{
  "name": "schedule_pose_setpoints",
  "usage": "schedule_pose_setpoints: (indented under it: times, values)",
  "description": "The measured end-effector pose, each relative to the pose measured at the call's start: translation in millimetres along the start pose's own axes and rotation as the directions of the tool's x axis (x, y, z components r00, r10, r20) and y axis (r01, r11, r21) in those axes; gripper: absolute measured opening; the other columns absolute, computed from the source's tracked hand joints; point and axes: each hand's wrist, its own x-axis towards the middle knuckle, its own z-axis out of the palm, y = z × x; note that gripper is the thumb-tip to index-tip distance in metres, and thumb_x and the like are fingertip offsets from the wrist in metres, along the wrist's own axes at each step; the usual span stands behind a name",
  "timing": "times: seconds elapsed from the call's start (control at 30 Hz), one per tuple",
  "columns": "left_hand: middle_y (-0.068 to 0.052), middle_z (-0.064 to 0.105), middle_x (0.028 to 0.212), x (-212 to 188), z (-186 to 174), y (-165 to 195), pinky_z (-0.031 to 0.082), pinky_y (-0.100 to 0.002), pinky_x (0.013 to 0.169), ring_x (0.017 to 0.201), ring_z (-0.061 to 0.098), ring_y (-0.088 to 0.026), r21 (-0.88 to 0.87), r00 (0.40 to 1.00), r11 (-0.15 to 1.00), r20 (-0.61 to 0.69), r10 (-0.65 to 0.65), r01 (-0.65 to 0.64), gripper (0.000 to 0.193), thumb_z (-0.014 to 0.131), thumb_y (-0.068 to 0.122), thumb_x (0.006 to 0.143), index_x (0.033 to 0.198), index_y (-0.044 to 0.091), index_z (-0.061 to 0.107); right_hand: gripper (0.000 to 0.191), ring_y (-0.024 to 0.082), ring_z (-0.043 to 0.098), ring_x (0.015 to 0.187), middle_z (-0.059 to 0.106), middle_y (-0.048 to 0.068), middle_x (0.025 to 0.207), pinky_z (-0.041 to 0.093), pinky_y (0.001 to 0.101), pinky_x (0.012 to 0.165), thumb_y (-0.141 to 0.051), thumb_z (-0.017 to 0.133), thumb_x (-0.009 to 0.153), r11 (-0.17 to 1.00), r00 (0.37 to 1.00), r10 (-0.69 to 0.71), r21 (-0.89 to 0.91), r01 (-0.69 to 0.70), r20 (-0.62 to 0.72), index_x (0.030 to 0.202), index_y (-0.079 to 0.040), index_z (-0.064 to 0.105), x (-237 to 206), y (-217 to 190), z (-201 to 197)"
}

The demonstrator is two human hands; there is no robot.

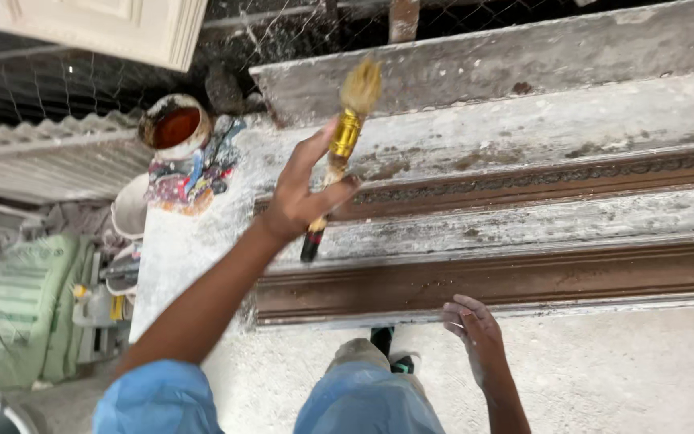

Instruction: The person cleans ornate decorative moldings by first scraping off dried residue with a small tool, then wiping the surface with a sponge, and finally brushing the details with a paintbrush. The person handles several long molding pieces one at a time, flipping them over to clean both sides.

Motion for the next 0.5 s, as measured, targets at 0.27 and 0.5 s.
schedule_pose_setpoints:
  times: [0.27, 0.5]
  values:
    - [-0.021, 0.05, 0.152, -34, -71, -16, 0.062, -0.042, 0.09, 0.111, 0.069, -0.038, 0.092, 0.994, 0.995, 0.109, 0.024, -0.034, 0.029, 0.077, 0.006, 0.094, 0.12, 0.016, 0.07, 0.04, 0.03, 0.067, 0.111, 0.068, 0.018, 0.122, 0.054, 0.0443, 0.097, -0.024, 0.048, 0.105, 0.993, 0.999, 0.033, -0.109, -0.033, 0.006, 0.135, 0.001, 0.056, -37, 24, 13]
    - [-0.022, 0.063, 0.136, -112, -93, -46, 0.056, -0.041, 0.097, 0.115, 0.065, -0.033, 0.036, 0.732, 0.885, 0.547, -0.406, 0.464, 0.033, 0.072, 0.013, 0.101, 0.132, 0.016, 0.064, 0.044, 0.032, 0.065, 0.114, 0.065, 0.021, 0.125, 0.053, 0.0455, 0.099, -0.027, 0.05, 0.104, 0.999, 0.991, 0.022, -0.046, -0.028, -0.134, 0.137, 0.002, 0.054, -53, 27, 48]
